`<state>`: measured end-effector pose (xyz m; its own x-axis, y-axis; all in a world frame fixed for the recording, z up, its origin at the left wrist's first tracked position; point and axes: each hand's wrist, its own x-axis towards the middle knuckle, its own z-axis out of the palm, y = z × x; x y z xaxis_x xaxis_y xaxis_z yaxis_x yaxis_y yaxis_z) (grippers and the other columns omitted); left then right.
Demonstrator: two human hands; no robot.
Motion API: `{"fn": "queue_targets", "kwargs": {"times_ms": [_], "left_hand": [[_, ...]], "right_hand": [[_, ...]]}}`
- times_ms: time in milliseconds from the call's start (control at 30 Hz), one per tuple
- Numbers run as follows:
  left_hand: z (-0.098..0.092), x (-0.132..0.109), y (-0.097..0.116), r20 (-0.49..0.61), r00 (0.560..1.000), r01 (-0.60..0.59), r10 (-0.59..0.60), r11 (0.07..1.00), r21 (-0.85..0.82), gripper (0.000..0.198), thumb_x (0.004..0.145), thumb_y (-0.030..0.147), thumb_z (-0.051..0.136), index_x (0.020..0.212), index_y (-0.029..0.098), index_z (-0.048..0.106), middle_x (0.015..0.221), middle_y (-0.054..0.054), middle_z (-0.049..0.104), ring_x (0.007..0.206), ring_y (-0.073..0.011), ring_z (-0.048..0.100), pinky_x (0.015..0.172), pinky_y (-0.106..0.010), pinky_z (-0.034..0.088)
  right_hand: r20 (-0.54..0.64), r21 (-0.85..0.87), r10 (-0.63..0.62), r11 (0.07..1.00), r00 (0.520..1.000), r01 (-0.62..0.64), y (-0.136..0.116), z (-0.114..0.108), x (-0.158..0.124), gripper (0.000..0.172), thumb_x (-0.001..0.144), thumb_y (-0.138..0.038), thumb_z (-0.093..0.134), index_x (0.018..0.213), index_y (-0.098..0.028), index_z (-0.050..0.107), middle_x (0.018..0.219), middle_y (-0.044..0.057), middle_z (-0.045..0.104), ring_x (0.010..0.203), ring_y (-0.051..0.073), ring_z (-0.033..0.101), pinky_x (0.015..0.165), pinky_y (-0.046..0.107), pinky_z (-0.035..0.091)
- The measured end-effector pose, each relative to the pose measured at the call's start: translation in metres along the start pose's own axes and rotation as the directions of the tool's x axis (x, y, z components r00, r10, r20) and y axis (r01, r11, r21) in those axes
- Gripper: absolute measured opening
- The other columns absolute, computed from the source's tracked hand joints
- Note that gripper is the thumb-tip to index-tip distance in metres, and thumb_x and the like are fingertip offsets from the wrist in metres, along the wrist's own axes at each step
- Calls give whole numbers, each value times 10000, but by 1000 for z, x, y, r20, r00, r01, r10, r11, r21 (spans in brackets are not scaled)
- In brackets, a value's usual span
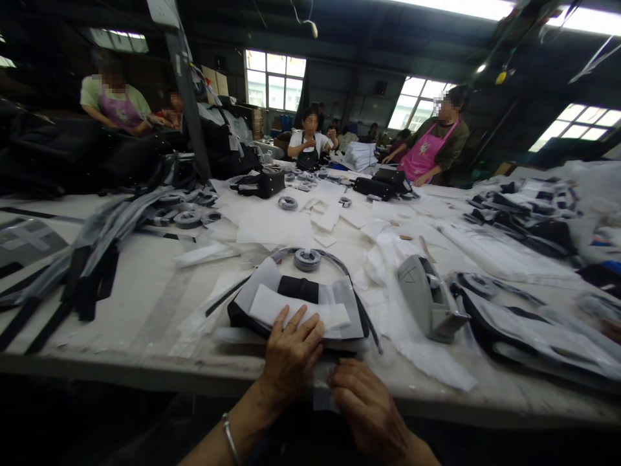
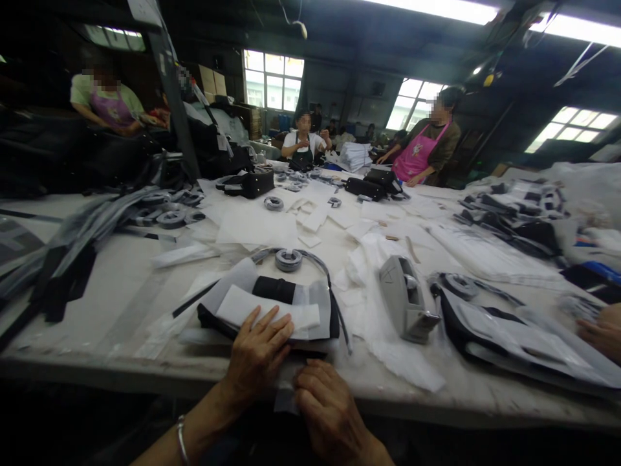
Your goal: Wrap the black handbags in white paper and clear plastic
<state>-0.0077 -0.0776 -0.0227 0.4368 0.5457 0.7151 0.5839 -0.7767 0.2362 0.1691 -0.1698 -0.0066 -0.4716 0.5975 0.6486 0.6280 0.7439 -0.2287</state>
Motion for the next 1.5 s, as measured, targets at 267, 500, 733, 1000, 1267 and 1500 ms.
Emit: {"fn": "queue_targets", "kwargs": {"times_ms": [267,500,733,1000,1267,1500], "left_hand": [[1,0,2,-70,996,-50,52,998,29,233,981,187,501,1135,232,669,1217,-12,706,1240,-251,588,1184,-493,258],[0,-1,0,-66,995,-68,70,997,30,229,998,178,480,1132,216,662,1159,-29,725,1207,-199,610,1193,-460,264],[-21,5,1,133,989,-51,61,996,-76,361,894,216,538,1249,178,592,1275,-44,669,1265,-249,559,1171,-483,290],[-10,12,8,-5,996,93,-94,990,-110,153,970,202,518,1040,235,650,1073,20,748,1100,-224,663,1113,-463,339],[3,16,9,-73,980,175,-187,974,-145,187,949,144,501,901,234,657,933,26,763,999,-199,696,1100,-441,339],[6,17,8,-74,978,186,-194,977,-102,164,952,166,510,913,227,657,848,16,748,943,-185,701,1101,-432,345]], "right_hand": [[-66,-52,41,998,997,-45,1,-12,22,258,917,-9,426,962,-181,614,913,59,703,770,164,624,736,325,468],[-157,-262,231,928,960,-266,9,-18,56,183,905,-82,540,801,-212,617,927,30,689,921,214,580,869,390,358],[154,-265,328,923,932,-280,21,-24,67,227,911,-81,473,743,-206,561,709,15,602,682,175,520,670,312,353],[436,-78,681,680,589,-729,46,-36,80,225,865,-230,587,666,-214,485,639,-42,543,632,141,516,609,263,335],[398,89,684,634,611,-768,52,-24,78,271,852,-302,605,623,-207,495,705,-21,526,680,146,523,661,270,390],[368,134,711,597,600,-791,59,-23,72,234,836,-285,608,635,-205,518,686,-26,551,669,142,523,657,267,401]]}}
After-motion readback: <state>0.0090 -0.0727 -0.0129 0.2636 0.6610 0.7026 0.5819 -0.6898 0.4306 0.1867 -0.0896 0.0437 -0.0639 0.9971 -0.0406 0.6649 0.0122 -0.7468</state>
